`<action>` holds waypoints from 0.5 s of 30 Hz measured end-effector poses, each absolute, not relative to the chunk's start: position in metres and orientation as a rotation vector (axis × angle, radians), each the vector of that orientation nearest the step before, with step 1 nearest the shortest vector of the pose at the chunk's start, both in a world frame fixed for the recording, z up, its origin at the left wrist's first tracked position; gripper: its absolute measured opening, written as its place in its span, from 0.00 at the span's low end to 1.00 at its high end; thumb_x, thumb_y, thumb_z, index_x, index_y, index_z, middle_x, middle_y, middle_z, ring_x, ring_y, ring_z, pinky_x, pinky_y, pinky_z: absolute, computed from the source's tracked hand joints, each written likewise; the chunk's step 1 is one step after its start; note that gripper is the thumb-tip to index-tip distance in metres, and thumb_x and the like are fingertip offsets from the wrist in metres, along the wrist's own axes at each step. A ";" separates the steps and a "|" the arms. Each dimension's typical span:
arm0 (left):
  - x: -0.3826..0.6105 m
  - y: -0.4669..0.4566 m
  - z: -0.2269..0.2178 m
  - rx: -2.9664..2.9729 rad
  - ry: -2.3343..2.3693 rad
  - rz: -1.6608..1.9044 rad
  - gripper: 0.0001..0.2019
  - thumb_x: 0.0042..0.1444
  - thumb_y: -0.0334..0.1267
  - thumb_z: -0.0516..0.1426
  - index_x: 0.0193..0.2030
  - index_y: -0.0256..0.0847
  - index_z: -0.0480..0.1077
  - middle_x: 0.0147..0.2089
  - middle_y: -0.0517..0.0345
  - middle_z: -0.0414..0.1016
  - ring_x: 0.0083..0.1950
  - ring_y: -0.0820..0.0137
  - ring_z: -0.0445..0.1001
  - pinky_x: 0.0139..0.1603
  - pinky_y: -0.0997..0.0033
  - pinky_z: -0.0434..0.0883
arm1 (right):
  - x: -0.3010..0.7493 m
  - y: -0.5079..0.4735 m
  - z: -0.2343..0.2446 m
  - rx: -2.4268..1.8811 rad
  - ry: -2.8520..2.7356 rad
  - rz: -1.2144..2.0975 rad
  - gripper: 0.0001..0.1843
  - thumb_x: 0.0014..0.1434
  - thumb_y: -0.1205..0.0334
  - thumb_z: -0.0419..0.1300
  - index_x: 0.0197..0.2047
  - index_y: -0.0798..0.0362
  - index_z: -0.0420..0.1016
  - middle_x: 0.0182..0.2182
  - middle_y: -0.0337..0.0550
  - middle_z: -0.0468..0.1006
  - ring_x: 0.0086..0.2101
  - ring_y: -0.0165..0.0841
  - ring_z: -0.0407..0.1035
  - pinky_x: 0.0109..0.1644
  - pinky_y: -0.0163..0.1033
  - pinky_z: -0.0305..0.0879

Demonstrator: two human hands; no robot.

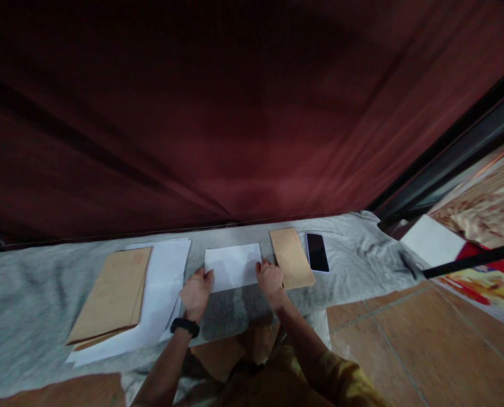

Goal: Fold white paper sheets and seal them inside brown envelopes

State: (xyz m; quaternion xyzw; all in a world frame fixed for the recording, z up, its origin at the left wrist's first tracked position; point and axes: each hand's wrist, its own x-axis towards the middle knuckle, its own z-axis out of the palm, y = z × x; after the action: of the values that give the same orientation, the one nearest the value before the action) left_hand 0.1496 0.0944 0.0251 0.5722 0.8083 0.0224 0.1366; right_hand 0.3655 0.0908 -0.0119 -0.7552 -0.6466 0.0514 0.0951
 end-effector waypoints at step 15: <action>0.150 0.097 0.025 1.677 2.309 0.000 0.20 0.70 0.50 0.46 0.49 0.40 0.74 0.47 0.44 0.83 0.49 0.57 0.81 0.43 0.65 0.71 | 0.332 0.087 -0.015 -1.691 -2.157 0.185 0.26 0.73 0.54 0.51 0.70 0.53 0.62 0.69 0.53 0.63 0.67 0.47 0.58 0.70 0.54 0.54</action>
State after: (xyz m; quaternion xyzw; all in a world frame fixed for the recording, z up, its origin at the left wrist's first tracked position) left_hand 0.1500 0.0973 0.0245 0.5817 0.8006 0.0002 0.1435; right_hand 0.3319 0.0875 -0.0151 -0.6037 -0.7699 0.0659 0.1960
